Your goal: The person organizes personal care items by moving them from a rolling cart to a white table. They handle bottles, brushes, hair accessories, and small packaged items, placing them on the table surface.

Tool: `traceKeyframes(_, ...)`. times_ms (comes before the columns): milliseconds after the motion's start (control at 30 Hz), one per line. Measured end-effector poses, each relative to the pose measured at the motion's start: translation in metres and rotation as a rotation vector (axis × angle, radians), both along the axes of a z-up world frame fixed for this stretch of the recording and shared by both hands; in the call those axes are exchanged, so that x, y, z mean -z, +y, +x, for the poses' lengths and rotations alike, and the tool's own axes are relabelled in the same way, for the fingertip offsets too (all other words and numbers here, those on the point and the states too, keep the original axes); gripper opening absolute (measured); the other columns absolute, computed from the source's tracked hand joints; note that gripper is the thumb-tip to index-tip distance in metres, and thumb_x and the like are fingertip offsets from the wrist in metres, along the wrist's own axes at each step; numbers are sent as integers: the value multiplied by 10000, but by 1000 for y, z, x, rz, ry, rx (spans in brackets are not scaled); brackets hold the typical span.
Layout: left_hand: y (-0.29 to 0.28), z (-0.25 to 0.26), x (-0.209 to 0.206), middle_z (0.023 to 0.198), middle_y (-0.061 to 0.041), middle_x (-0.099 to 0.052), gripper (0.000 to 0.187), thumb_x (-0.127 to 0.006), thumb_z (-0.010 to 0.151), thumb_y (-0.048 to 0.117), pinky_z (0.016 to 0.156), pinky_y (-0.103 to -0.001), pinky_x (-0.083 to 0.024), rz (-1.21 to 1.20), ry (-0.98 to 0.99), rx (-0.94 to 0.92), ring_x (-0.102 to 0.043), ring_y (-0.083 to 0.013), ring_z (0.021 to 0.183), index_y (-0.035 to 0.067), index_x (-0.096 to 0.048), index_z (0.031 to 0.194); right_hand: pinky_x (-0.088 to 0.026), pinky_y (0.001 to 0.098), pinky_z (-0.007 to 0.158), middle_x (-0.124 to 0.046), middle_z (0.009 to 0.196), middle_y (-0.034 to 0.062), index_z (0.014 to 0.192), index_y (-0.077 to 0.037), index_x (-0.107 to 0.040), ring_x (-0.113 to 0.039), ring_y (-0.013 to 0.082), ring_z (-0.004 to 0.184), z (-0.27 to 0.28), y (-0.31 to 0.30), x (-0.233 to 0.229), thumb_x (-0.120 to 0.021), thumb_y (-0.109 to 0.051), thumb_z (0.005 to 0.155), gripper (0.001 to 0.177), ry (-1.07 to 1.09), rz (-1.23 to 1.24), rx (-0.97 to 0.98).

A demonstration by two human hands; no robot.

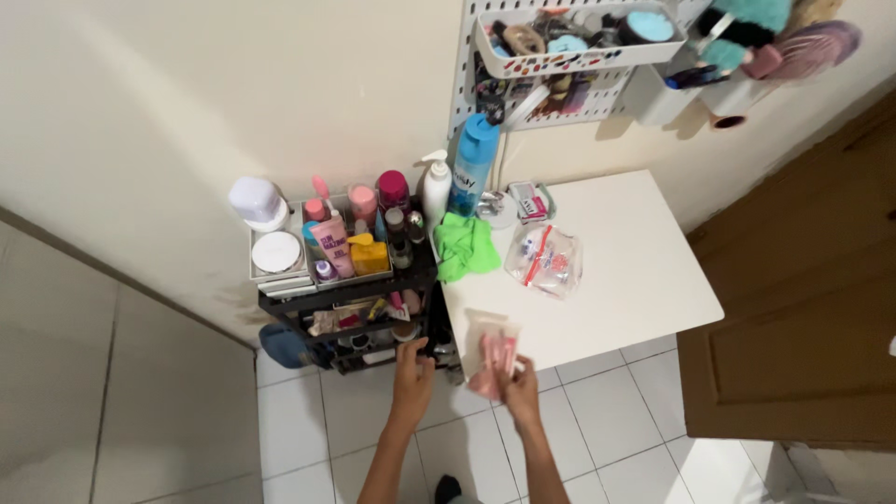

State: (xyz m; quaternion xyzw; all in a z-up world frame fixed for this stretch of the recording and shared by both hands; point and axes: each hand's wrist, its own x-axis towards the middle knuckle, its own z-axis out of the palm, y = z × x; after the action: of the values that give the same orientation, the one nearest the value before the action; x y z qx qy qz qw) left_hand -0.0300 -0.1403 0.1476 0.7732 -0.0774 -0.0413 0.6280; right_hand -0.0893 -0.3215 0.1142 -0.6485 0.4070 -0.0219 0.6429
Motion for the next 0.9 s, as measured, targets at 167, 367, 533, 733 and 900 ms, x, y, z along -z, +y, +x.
traceKeyframes(167,5,4,25,1059,-61,-495,313,-485,788,10,611,-269,-452,85,52,-35,-528,-157,788,63,-512,1095,-459,290,446,-590,847,187,1101,30,-353,-566,178,613,39,-56,58,-566,-81,810,377,-177,-53,49)
traceKeyframes(367,5,8,33,1044,-79,-510,298,-471,777,-20,626,-271,-443,67,72,-114,-527,-170,788,38,-511,1067,-464,261,487,-612,775,143,1024,10,-505,-560,159,590,91,-76,74,-676,-131,756,348,-152,-409,34)
traceKeyframes(533,7,12,23,1069,-78,-491,293,-446,809,-19,707,-266,-439,57,168,-89,-504,-172,834,34,-504,1092,-424,399,713,-520,942,210,1018,8,-528,-483,311,842,107,-43,14,-660,-66,727,328,-256,-892,80)
traceKeyframes(733,17,21,38,1086,-72,-498,285,-450,813,-6,743,-266,-443,36,252,-117,-512,-175,842,39,-529,1083,-365,426,915,-466,1002,118,1057,1,-487,-451,290,981,103,49,-25,-510,60,742,321,-559,-1038,-237)
traceKeyframes(900,33,29,75,1051,-86,-542,262,-456,804,-14,764,-270,-456,-41,229,-238,-540,-174,909,27,-550,1045,-435,359,746,-432,1005,146,906,-20,-549,-483,273,909,95,115,10,-518,54,724,199,-459,-647,-553)
